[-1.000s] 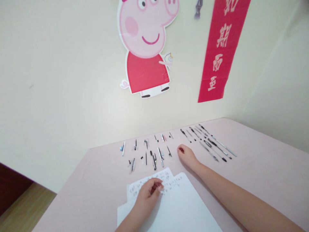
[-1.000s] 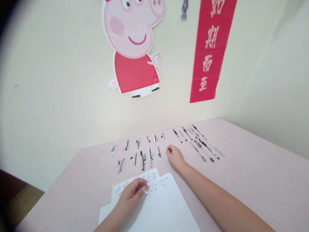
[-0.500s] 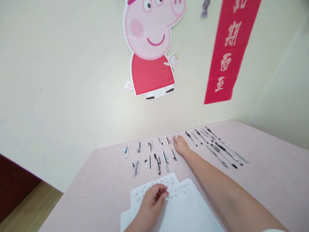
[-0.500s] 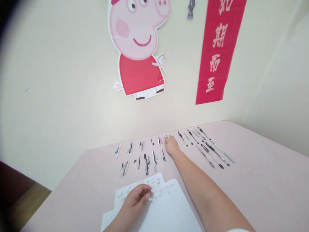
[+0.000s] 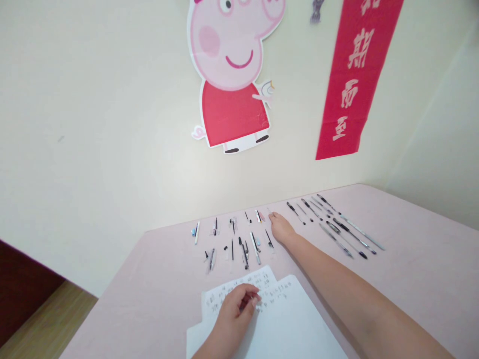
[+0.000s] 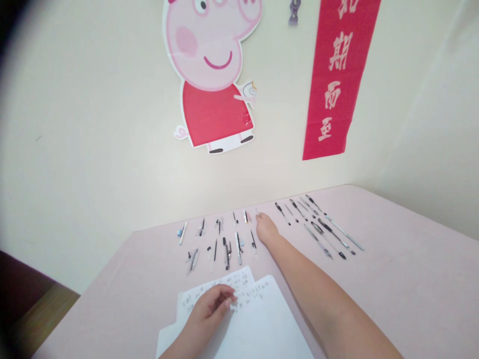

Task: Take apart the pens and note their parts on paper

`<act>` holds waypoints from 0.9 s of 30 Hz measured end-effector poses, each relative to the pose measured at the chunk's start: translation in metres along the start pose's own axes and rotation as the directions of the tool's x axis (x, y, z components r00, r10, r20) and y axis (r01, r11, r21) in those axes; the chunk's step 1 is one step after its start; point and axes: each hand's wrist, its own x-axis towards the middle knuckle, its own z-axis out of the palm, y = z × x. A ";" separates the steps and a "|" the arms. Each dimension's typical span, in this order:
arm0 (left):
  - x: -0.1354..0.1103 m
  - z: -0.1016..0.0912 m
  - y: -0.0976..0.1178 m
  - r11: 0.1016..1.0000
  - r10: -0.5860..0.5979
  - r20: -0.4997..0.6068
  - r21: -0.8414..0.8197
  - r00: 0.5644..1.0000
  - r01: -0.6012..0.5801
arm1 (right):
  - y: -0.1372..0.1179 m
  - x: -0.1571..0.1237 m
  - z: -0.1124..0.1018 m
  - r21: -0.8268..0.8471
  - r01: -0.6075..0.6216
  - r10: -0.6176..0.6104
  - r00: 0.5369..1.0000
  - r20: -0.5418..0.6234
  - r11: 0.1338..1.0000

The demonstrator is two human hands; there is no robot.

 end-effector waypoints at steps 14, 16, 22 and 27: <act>-0.001 0.000 0.005 1.000 0.009 -0.017 0.001 1.000 -0.009 | -0.004 -0.102 -0.022 0.000 0.083 -0.083 0.995 0.063 0.997; -0.001 0.000 0.006 1.000 0.013 -0.014 0.008 1.000 -0.013 | -0.005 -0.114 -0.022 0.006 0.087 -0.087 0.993 0.074 0.996; -0.001 0.000 0.008 0.999 0.034 -0.008 0.030 0.999 -0.034 | -0.005 -0.132 -0.026 0.072 0.082 -0.090 0.989 0.119 0.994; -0.002 0.000 0.007 0.998 0.032 0.004 0.053 0.999 -0.032 | -0.003 -0.113 -0.037 0.159 0.033 -0.053 0.992 0.119 0.987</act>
